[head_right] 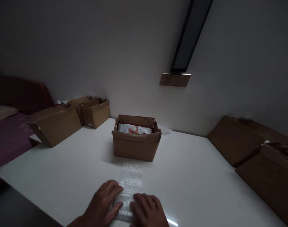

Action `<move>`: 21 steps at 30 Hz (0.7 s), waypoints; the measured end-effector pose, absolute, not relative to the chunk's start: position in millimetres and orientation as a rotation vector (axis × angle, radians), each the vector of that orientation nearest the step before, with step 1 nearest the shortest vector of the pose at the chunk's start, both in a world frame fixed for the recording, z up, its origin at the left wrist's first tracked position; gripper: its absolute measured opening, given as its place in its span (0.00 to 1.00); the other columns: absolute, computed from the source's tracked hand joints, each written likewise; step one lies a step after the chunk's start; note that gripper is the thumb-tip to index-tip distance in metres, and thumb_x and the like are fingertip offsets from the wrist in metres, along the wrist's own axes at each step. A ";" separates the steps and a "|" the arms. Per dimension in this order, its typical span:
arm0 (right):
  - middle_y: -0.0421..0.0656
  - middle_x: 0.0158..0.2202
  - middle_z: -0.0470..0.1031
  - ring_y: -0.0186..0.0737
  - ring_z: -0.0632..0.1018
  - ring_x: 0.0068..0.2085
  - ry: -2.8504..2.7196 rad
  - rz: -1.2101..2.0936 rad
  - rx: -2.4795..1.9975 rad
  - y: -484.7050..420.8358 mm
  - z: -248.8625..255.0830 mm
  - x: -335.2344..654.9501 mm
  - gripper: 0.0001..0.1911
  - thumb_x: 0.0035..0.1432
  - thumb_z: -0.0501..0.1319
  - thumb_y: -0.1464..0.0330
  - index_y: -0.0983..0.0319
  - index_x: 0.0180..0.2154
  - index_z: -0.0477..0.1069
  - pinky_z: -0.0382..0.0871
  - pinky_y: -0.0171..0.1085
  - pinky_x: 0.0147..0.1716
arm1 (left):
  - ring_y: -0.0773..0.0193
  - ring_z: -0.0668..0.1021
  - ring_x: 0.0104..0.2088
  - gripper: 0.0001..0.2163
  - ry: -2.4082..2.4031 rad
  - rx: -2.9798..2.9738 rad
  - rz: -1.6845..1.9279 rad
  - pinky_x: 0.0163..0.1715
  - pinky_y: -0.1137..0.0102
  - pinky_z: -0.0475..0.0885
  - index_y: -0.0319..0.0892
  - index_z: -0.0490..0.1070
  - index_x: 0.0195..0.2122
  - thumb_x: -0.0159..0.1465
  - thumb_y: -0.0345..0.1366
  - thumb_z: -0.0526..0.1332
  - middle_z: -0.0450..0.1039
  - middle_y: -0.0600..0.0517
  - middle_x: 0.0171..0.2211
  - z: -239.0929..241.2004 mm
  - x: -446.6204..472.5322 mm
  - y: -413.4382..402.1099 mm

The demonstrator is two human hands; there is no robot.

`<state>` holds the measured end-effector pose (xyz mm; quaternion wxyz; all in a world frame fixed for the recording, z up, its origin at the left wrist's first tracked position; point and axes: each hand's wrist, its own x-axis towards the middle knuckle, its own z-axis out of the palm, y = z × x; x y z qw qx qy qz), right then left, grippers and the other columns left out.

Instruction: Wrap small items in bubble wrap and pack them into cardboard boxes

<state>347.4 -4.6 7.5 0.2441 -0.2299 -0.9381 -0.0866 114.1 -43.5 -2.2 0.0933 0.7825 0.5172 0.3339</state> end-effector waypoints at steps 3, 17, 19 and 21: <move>0.49 0.44 0.80 0.44 0.79 0.42 -2.540 0.009 -0.751 -17.9 19.1 338.5 0.15 0.61 0.56 0.76 0.61 0.49 0.72 0.73 0.43 0.40 | 0.52 0.75 0.45 0.16 1.345 2.394 1.040 0.45 0.56 0.73 0.41 0.69 0.48 0.58 0.31 0.63 0.74 0.44 0.46 15.7 110.1 -57.8; 0.52 0.56 0.73 0.50 0.74 0.52 -2.538 0.255 -0.866 -51.9 31.8 344.6 0.23 0.57 0.63 0.68 0.59 0.55 0.69 0.71 0.49 0.49 | 0.54 0.81 0.40 0.12 1.515 2.278 0.928 0.42 0.58 0.76 0.42 0.73 0.48 0.64 0.30 0.58 0.81 0.45 0.42 11.2 108.0 -67.2; 0.53 0.54 0.74 0.52 0.74 0.51 -2.604 0.248 -0.858 -53.6 29.7 340.0 0.24 0.55 0.63 0.69 0.61 0.54 0.69 0.70 0.52 0.48 | 0.54 0.81 0.38 0.11 1.552 2.249 0.953 0.40 0.58 0.77 0.43 0.74 0.46 0.64 0.32 0.58 0.80 0.46 0.39 11.6 106.5 -67.9; 0.52 0.51 0.76 0.51 0.75 0.48 -2.593 0.265 -0.898 -53.6 26.4 336.2 0.20 0.57 0.60 0.71 0.62 0.52 0.70 0.70 0.51 0.46 | 0.56 0.80 0.37 0.11 1.580 2.138 1.004 0.38 0.61 0.77 0.43 0.74 0.47 0.65 0.37 0.59 0.78 0.47 0.38 12.5 101.4 -73.5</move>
